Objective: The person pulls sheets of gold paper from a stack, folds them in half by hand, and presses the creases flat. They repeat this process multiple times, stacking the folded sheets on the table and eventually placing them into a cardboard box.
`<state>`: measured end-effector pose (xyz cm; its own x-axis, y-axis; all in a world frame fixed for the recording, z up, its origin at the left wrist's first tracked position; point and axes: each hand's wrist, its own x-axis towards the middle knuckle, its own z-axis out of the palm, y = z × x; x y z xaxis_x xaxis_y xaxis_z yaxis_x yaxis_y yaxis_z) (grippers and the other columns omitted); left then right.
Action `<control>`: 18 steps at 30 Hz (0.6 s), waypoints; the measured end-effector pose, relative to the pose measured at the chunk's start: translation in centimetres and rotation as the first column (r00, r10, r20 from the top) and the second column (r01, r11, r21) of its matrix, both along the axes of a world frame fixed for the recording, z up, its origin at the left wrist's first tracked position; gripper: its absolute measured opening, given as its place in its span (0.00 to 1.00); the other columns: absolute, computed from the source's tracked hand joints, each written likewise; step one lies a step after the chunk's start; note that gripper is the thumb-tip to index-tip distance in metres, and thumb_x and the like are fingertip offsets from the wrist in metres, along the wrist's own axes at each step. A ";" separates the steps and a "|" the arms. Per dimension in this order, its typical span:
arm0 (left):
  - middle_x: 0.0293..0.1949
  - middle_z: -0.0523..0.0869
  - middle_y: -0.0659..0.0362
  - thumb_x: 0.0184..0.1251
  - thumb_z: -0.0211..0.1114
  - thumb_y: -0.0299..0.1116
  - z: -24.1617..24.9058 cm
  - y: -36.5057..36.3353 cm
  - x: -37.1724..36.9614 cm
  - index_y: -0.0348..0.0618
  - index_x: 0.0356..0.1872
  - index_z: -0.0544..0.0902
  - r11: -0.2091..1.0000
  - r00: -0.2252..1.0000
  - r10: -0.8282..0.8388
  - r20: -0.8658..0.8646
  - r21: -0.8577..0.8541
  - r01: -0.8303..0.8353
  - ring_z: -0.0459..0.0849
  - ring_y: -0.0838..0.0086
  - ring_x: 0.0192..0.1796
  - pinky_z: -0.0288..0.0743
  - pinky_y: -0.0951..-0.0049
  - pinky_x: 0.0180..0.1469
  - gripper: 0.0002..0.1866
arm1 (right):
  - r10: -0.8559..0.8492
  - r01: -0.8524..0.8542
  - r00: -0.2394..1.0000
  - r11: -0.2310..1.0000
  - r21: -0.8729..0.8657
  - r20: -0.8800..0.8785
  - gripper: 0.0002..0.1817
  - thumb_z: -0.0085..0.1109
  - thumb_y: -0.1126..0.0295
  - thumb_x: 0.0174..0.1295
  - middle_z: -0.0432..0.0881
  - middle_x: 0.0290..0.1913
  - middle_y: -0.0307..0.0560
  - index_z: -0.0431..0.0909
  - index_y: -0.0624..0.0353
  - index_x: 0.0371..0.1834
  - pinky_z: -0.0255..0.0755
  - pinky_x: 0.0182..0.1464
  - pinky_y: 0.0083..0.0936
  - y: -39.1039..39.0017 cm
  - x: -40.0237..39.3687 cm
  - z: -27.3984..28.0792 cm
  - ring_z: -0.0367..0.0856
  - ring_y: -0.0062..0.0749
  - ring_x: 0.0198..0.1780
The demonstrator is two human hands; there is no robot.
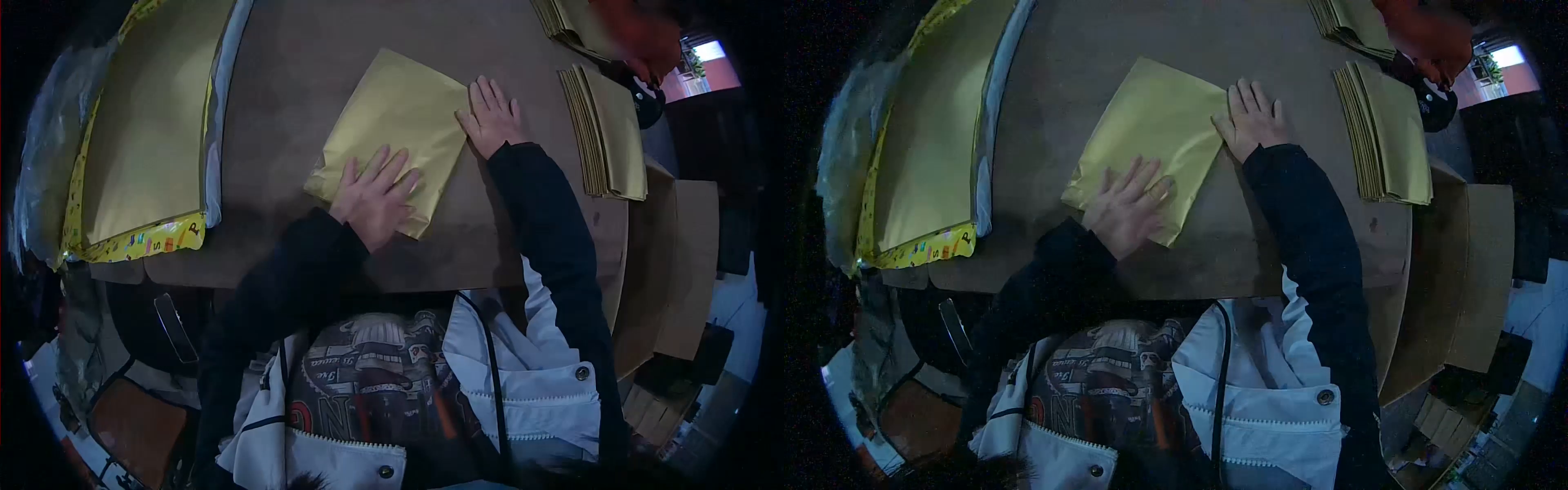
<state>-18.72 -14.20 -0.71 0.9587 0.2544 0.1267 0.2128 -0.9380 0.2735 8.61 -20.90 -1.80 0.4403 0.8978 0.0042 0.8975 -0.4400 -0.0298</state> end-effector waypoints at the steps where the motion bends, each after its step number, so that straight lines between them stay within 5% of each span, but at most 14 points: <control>1: 0.70 0.65 0.54 0.66 0.57 0.48 -0.2 -0.6 0.0 0.51 0.64 0.72 1.000 1.000 0.003 -0.001 -0.006 -0.003 0.58 0.57 0.74 0.52 0.37 0.67 0.27 | 0.003 -0.003 1.000 1.000 -0.006 -0.001 0.37 0.36 0.43 0.70 0.49 0.77 0.49 0.53 0.56 0.74 0.43 0.73 0.56 0.0 0.2 -0.2 0.43 0.43 0.78; 4: 0.74 0.58 0.60 0.66 0.54 0.55 0.3 -1.3 -0.7 0.53 0.69 0.66 0.972 0.969 -0.230 -0.087 0.019 0.233 0.51 0.61 0.76 0.46 0.38 0.70 0.33 | 0.006 -0.006 0.999 1.000 -0.001 0.033 0.37 0.36 0.43 0.69 0.49 0.77 0.49 0.53 0.56 0.74 0.42 0.73 0.57 0.1 0.3 -0.7 0.42 0.42 0.78; 7: 0.74 0.58 0.61 0.62 0.58 0.54 1.2 -0.8 -1.0 0.51 0.69 0.65 0.963 0.960 -0.264 -0.088 -0.071 0.259 0.51 0.61 0.77 0.45 0.37 0.70 0.35 | 0.004 -0.004 1.000 1.000 -0.012 0.022 0.37 0.36 0.43 0.69 0.48 0.78 0.49 0.52 0.56 0.75 0.42 0.73 0.56 0.0 0.4 -0.5 0.42 0.42 0.78; 11: 0.74 0.59 0.59 0.55 0.62 0.42 1.5 -0.1 -1.1 0.48 0.68 0.66 0.943 0.954 -0.290 -0.071 -0.191 0.272 0.52 0.61 0.77 0.46 0.37 0.71 0.36 | 0.011 -0.010 0.999 1.000 -0.021 0.039 0.37 0.35 0.43 0.70 0.48 0.78 0.49 0.52 0.56 0.75 0.43 0.73 0.56 0.0 0.6 -0.9 0.42 0.43 0.78; 18: 0.70 0.65 0.61 0.58 0.61 0.36 0.4 -1.3 -1.0 0.47 0.64 0.70 0.964 0.970 -0.242 -0.019 -0.116 0.239 0.56 0.66 0.75 0.51 0.43 0.70 0.30 | 0.013 -0.013 1.000 1.000 -0.007 0.026 0.36 0.36 0.44 0.70 0.49 0.77 0.49 0.53 0.57 0.74 0.43 0.73 0.57 0.0 0.2 -0.3 0.43 0.43 0.78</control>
<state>-19.68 -15.53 -0.28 0.9965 0.0265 0.0787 -0.0050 -0.9265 0.3762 8.80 -20.87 -2.09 0.4281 0.9037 0.0094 0.9037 -0.4281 -0.0032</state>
